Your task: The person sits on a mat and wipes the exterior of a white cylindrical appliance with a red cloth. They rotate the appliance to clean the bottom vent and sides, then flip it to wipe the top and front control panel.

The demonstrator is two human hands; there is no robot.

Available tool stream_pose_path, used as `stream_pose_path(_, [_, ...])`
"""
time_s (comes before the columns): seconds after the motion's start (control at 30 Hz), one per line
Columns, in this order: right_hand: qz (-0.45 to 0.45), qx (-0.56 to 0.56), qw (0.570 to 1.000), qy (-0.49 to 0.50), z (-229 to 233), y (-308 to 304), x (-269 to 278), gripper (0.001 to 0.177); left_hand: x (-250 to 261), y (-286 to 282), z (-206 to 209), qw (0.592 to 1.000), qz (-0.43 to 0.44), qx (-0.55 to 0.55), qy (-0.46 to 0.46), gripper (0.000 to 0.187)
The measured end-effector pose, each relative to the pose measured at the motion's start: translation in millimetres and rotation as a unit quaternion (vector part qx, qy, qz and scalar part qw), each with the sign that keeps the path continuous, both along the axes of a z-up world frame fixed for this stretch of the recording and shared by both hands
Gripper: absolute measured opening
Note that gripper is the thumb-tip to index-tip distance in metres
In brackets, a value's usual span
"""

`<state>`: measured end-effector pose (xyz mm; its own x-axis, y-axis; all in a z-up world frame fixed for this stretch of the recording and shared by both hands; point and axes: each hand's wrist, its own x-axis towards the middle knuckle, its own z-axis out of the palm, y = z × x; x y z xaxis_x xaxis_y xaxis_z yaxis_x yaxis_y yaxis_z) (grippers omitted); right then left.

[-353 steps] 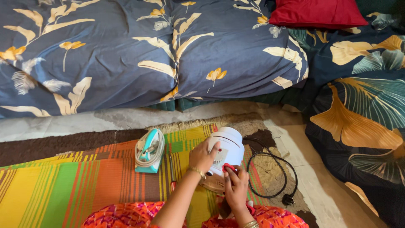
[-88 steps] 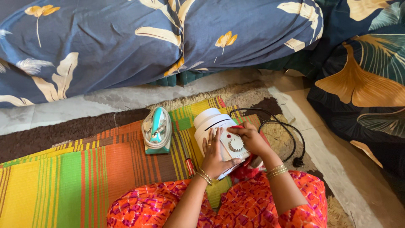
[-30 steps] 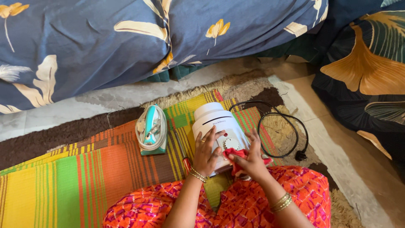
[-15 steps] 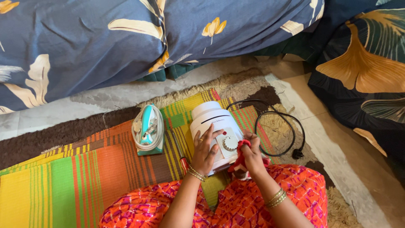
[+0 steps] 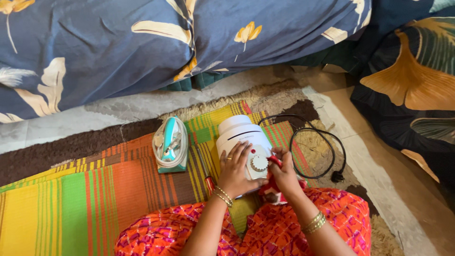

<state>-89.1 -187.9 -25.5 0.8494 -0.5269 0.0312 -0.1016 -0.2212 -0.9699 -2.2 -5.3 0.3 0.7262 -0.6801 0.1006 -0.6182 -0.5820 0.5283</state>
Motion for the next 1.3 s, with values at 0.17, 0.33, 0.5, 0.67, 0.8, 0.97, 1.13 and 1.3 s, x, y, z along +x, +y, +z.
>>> stream_pose_path(0.17, [-0.001,-0.208,0.974,0.087,2.7,-15.4,31.1,0.058,1.3,1.3,1.6,0.995,0.011,-0.089,-0.048,0.131])
stream_pose_path(0.33, [0.085,-0.258,0.957,0.1,-2.4,-32.1,72.8,0.083,0.4,1.2,-4.7,0.995,0.015,-0.087,-0.055,0.132])
stream_pose_path(0.5, [0.103,-0.219,0.957,0.158,5.7,-26.5,101.0,0.097,-0.9,1.8,-2.9,0.996,0.024,-0.073,-0.051,0.13])
stream_pose_path(0.67, [0.1,-0.203,0.965,0.132,11.9,-23.7,80.2,0.097,-4.3,4.5,-2.8,0.994,0.026,-0.095,-0.05,0.131])
stream_pose_path(0.8, [0.111,-0.162,0.976,0.095,18.9,-19.7,56.6,0.095,-3.3,5.5,-7.8,0.994,0.026,-0.098,-0.044,0.131])
stream_pose_path(0.97, [0.098,-0.081,0.988,0.092,38.1,-11.2,39.2,0.088,-2.4,3.3,-11.5,0.995,0.024,-0.088,-0.029,0.132])
stream_pose_path(1.13, [0.077,-0.083,0.989,0.096,41.2,-5.6,29.7,0.083,-2.6,5.3,-12.8,0.997,0.027,-0.068,-0.022,0.133])
stream_pose_path(1.3, [0.06,-0.074,0.994,0.053,23.7,-4.9,16.6,0.072,-2.5,6.5,-9.8,0.997,0.032,-0.074,-0.011,0.134])
